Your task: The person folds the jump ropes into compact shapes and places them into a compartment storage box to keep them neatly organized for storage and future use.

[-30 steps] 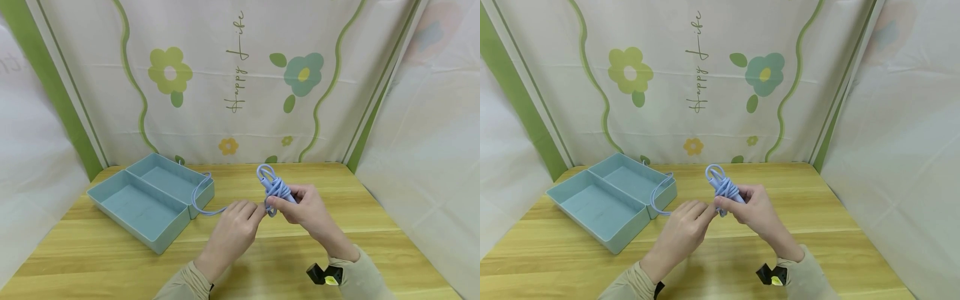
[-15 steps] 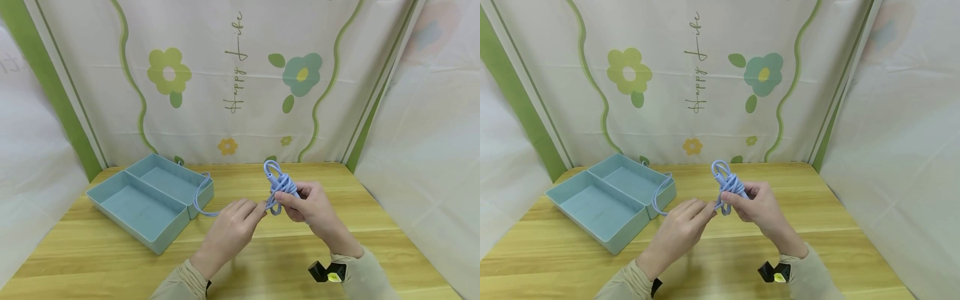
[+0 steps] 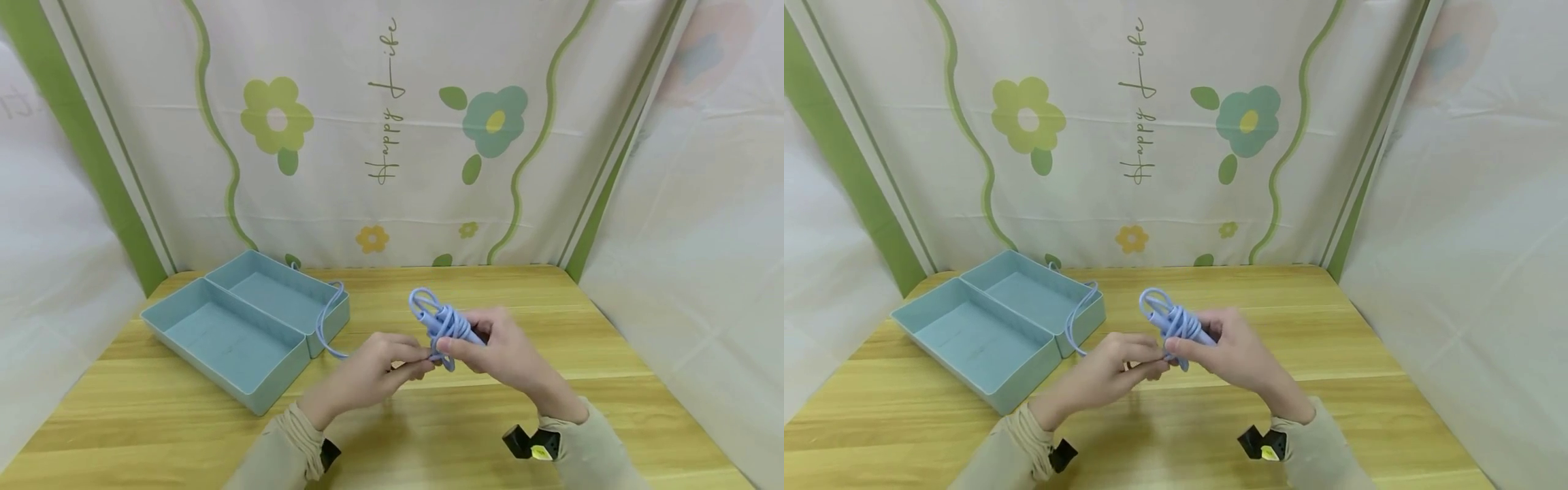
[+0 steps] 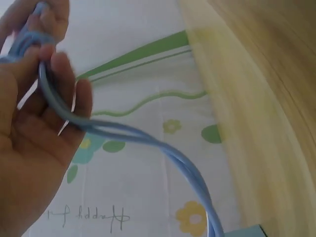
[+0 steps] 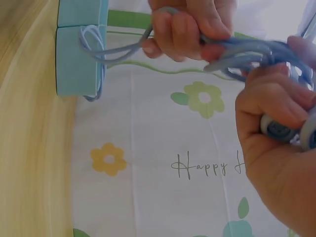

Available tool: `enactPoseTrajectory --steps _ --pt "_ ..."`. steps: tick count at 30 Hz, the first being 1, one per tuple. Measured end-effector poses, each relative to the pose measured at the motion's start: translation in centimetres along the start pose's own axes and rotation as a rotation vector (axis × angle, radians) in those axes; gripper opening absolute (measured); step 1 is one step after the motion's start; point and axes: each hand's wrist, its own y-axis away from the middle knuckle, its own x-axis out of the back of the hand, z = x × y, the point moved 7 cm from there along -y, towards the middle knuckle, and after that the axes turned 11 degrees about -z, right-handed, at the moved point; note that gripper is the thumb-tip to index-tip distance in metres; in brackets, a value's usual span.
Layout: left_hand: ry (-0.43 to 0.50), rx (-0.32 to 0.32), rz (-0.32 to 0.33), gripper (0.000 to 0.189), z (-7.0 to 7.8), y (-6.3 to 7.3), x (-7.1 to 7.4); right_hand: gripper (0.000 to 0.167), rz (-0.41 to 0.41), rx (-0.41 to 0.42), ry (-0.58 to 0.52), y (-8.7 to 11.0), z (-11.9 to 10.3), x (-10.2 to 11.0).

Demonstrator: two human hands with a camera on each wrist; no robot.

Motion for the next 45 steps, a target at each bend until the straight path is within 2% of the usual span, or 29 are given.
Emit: enactPoseTrajectory --steps 3,6,10,13,15,18,24,27,31,35,41,45 --pt "0.164 0.052 -0.141 0.020 -1.0 -0.4 0.0 0.013 -0.080 0.048 0.083 0.0 -0.5 -0.5" --pt "0.253 0.135 -0.270 0.028 -1.9 -0.9 0.3 0.017 -0.132 0.086 0.136 0.1 -0.9 -0.9" --pt "0.343 0.207 -0.387 0.019 -2.8 -1.6 0.5 0.016 -0.189 0.104 0.189 0.0 -1.2 -1.3" --pt "0.338 0.226 -0.451 0.020 -3.2 -1.9 0.6 0.007 -0.245 0.118 0.267 0.0 -1.2 -1.8" --pt "0.288 0.221 -0.493 0.022 -3.3 -1.9 0.7 0.004 -0.278 0.140 0.338 -0.1 -1.3 -2.4" --pt "0.227 0.206 -0.565 0.024 -3.3 -2.1 0.7 0.007 -0.327 0.184 0.470 -0.2 -1.5 -3.5" --pt "0.283 0.272 -0.694 0.016 -3.5 -2.3 0.5 0.018 -0.406 0.147 0.559 -0.5 -1.7 -5.2" --pt "0.254 0.288 -0.726 0.014 -3.3 -2.5 0.8 0.017 -0.422 0.117 0.550 -0.6 -1.5 -5.5" --pt "0.183 0.313 -0.728 0.015 -3.2 -2.9 1.3 0.015 -0.435 0.073 0.508 -0.6 -1.0 -5.4" --pt "0.134 0.334 -0.710 0.013 -3.2 -3.1 2.0 0.017 -0.428 0.030 0.490 -0.5 -0.5 -5.0" --pt "0.056 0.295 -0.667 0.012 -3.0 -3.4 2.7 0.020 -0.406 -0.020 0.491 -0.4 0.0 -4.5" --pt "0.010 0.299 -0.632 0.013 -3.2 -3.5 3.0 0.018 -0.369 -0.047 0.532 -0.4 0.2 -4.2"
